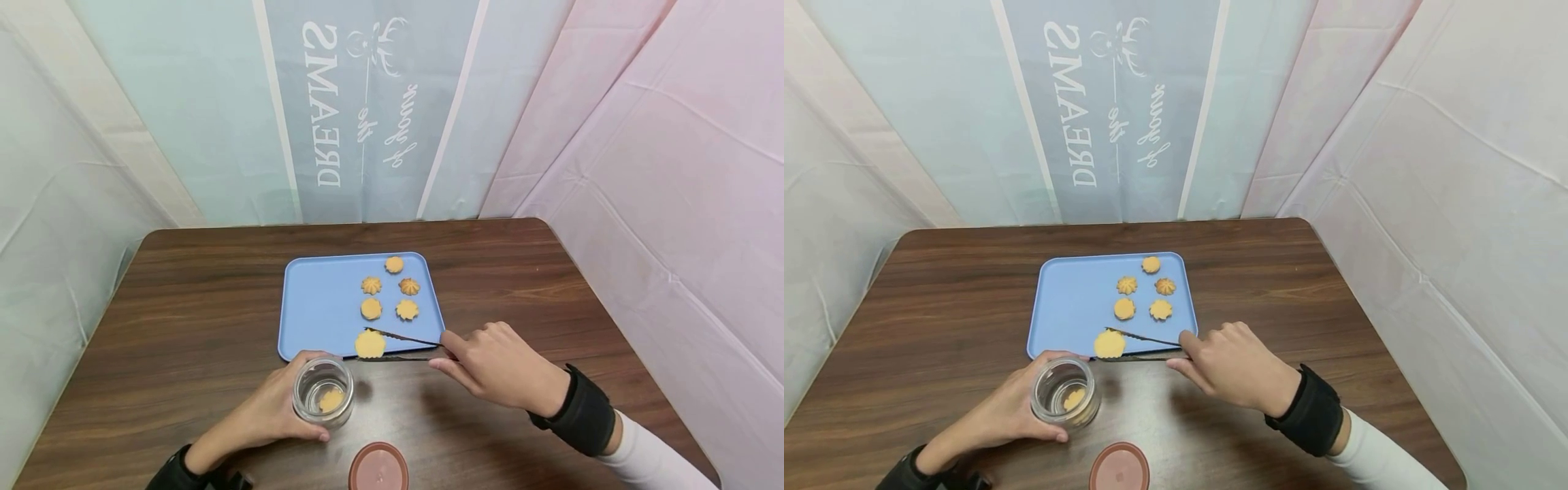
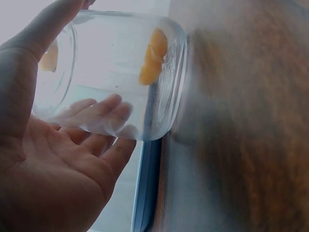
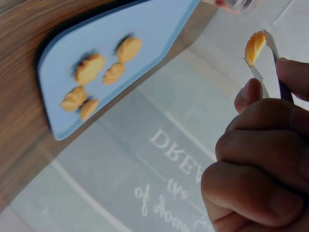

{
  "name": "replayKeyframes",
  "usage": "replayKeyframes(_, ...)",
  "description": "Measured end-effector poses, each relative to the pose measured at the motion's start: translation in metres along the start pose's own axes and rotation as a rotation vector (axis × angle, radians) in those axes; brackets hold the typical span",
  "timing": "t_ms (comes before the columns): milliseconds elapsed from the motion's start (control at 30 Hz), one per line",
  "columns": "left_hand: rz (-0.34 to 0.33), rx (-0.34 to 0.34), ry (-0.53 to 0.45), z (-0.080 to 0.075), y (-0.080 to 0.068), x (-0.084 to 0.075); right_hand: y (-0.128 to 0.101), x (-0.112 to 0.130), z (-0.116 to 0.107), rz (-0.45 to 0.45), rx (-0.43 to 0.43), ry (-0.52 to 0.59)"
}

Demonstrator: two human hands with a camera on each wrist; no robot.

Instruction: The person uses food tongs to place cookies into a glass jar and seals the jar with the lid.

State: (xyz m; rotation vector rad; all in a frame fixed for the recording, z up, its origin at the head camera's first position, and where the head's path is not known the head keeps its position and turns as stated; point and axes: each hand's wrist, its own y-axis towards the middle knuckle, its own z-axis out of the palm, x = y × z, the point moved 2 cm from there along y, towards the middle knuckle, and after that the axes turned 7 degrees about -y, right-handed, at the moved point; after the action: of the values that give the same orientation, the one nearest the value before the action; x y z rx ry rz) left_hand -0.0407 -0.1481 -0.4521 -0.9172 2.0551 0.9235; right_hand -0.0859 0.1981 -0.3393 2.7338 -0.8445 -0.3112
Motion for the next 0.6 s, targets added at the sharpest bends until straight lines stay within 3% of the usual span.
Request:
replayKeyframes(267, 0.033, -0.007, -0.019, 0.001, 0.001, 0.000, 0.009, 0.011, 0.000, -0.056, 0.005, 0.002)
replayKeyframes(600, -0.023, -0.014, -0.015, 0.002, 0.000, 0.002, 0.018, 0.019, 0.003, -0.121, -0.029, -0.007)
